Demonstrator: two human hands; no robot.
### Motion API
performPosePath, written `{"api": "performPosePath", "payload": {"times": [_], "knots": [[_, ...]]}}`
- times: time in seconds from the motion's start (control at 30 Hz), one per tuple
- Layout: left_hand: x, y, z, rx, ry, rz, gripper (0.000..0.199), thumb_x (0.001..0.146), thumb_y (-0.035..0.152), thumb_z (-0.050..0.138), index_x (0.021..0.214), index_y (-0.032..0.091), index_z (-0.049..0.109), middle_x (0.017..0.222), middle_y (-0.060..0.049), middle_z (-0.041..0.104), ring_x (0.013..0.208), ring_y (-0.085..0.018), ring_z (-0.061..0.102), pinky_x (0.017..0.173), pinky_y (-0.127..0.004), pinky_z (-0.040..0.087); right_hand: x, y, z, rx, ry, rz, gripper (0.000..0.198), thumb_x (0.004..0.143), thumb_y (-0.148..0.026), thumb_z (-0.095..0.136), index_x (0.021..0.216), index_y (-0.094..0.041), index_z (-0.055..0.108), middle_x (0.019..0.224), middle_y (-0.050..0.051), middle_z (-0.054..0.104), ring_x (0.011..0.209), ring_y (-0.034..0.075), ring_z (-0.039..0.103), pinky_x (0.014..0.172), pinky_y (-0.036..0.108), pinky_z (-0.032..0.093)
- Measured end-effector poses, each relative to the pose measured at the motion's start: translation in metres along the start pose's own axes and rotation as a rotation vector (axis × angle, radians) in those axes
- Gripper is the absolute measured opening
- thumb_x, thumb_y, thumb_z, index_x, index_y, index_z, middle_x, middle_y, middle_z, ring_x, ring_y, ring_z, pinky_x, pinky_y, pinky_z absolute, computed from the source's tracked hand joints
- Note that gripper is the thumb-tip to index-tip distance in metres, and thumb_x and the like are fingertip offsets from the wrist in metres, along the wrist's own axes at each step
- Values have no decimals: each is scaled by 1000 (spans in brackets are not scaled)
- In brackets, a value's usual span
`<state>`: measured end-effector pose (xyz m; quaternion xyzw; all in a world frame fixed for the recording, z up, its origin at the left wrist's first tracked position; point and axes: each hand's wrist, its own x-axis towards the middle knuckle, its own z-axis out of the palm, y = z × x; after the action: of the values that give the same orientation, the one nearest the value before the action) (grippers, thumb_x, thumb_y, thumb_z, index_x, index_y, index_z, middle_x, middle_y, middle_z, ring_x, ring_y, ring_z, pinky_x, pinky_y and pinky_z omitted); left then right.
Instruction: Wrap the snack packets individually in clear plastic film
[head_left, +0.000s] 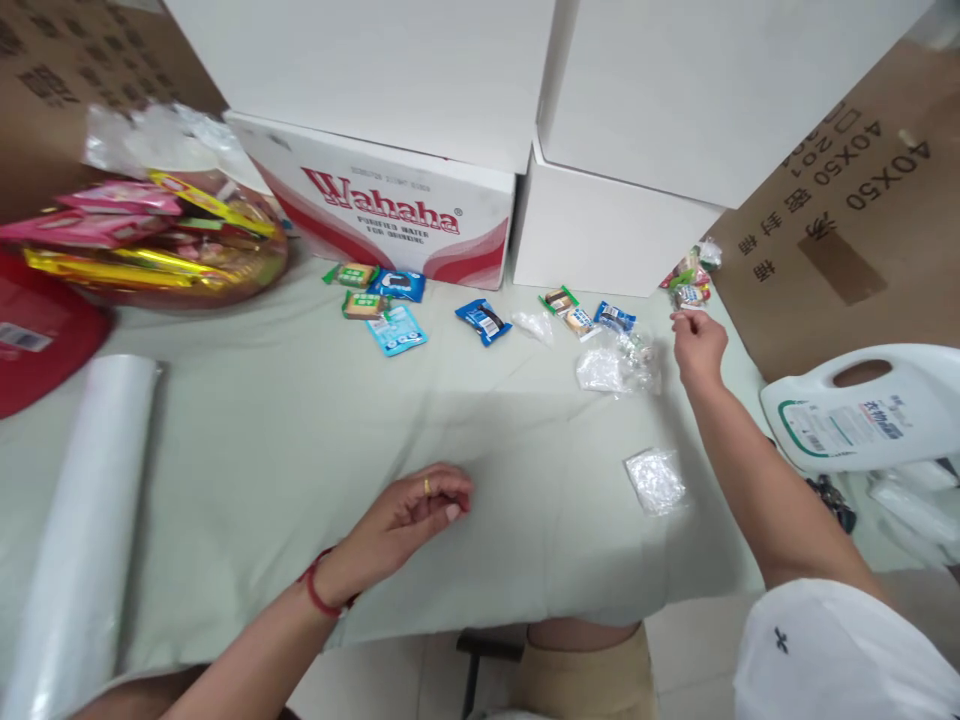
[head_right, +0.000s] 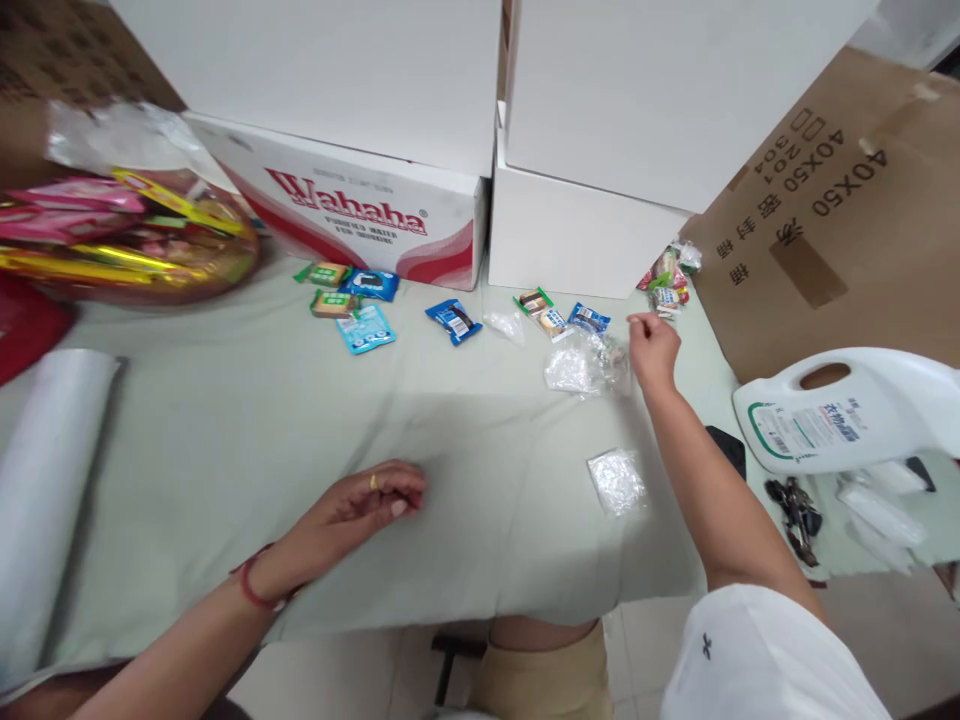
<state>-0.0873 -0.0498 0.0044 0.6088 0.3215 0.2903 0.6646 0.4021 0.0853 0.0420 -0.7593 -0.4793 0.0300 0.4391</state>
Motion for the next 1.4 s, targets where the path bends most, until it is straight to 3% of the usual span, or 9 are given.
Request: {"api": "performPosePath", "payload": {"times": [0.17, 0.37, 0.5, 0.6, 0.8, 0.93, 1.1, 1.27, 1.4], "knots": [[3, -5, 1, -86, -16, -31, 30, 92, 46, 69, 106, 20, 73, 104, -7, 67, 91, -17, 64, 82, -31, 55, -44, -68, 45, 11, -248, -308, 22, 90, -32, 59, 92, -19, 76, 95, 8, 74, 88, 22, 65, 87, 35, 50], [4, -2, -3, -239, -9, -39, 34, 86, 45, 77, 105, 18, 76, 91, -7, 71, 85, -17, 65, 81, -31, 53, -64, -124, 115, -73, -499, -174, 15, 80, -32, 71, 84, -17, 71, 74, 3, 67, 74, 19, 58, 78, 32, 46], [4, 1, -5, -307, 65, -30, 37, 82, 48, 79, 97, 15, 75, 78, -5, 68, 68, -12, 59, 60, -23, 46, -118, -143, 102, 136, -459, -238, 19, 88, -37, 62, 84, -19, 69, 80, 2, 69, 75, 18, 59, 76, 30, 47], [7, 3, -3, -332, 160, -30, 44, 84, 56, 75, 99, 15, 70, 89, -5, 69, 60, -8, 56, 48, -19, 38, -186, -157, 76, 338, -438, -304, 23, 91, -45, 65, 89, -23, 71, 83, 2, 68, 74, 19, 58, 72, 32, 48], [12, 3, 3, -336, 346, 18, 54, 74, 59, 82, 100, 18, 59, 87, -1, 66, 63, -10, 60, 45, -18, 39, -282, -177, 66, 424, -544, -414, 16, 94, -42, 65, 90, -30, 75, 84, 4, 67, 74, 22, 59, 74, 38, 49], [7, 3, -4, -312, 431, 25, 46, 73, 54, 83, 82, 17, 57, 65, 3, 62, 52, -7, 52, 48, -20, 38, -288, -175, 82, 645, -575, -129, 17, 87, -45, 74, 88, -28, 73, 82, 2, 64, 69, 18, 54, 66, 33, 46], [-1, 3, -16, -358, 434, 4, 39, 74, 46, 83, 83, 18, 58, 69, 2, 67, 53, -8, 53, 50, -22, 38, -276, -167, 87, 1018, -591, 318, 29, 73, -42, 85, 86, -26, 64, 69, -5, 51, 56, 10, 41, 51, 25, 36], [-1, -2, -23, -429, 482, 38, 32, 71, 38, 85, 83, 18, 62, 75, 2, 67, 71, -12, 63, 67, -24, 46, -273, -166, 79, 1067, -691, 361, 28, 75, -41, 79, 91, -27, 61, 85, -2, 59, 73, 15, 55, 62, 27, 51], [1, -8, -18, -324, 423, 151, 26, 72, 33, 85, 79, 17, 66, 95, -2, 72, 89, -15, 64, 87, -29, 49, -271, -167, 77, 1087, -751, 405, 45, 82, -63, 70, 113, -30, 66, 107, 2, 67, 92, 19, 63, 76, 33, 58]]}}
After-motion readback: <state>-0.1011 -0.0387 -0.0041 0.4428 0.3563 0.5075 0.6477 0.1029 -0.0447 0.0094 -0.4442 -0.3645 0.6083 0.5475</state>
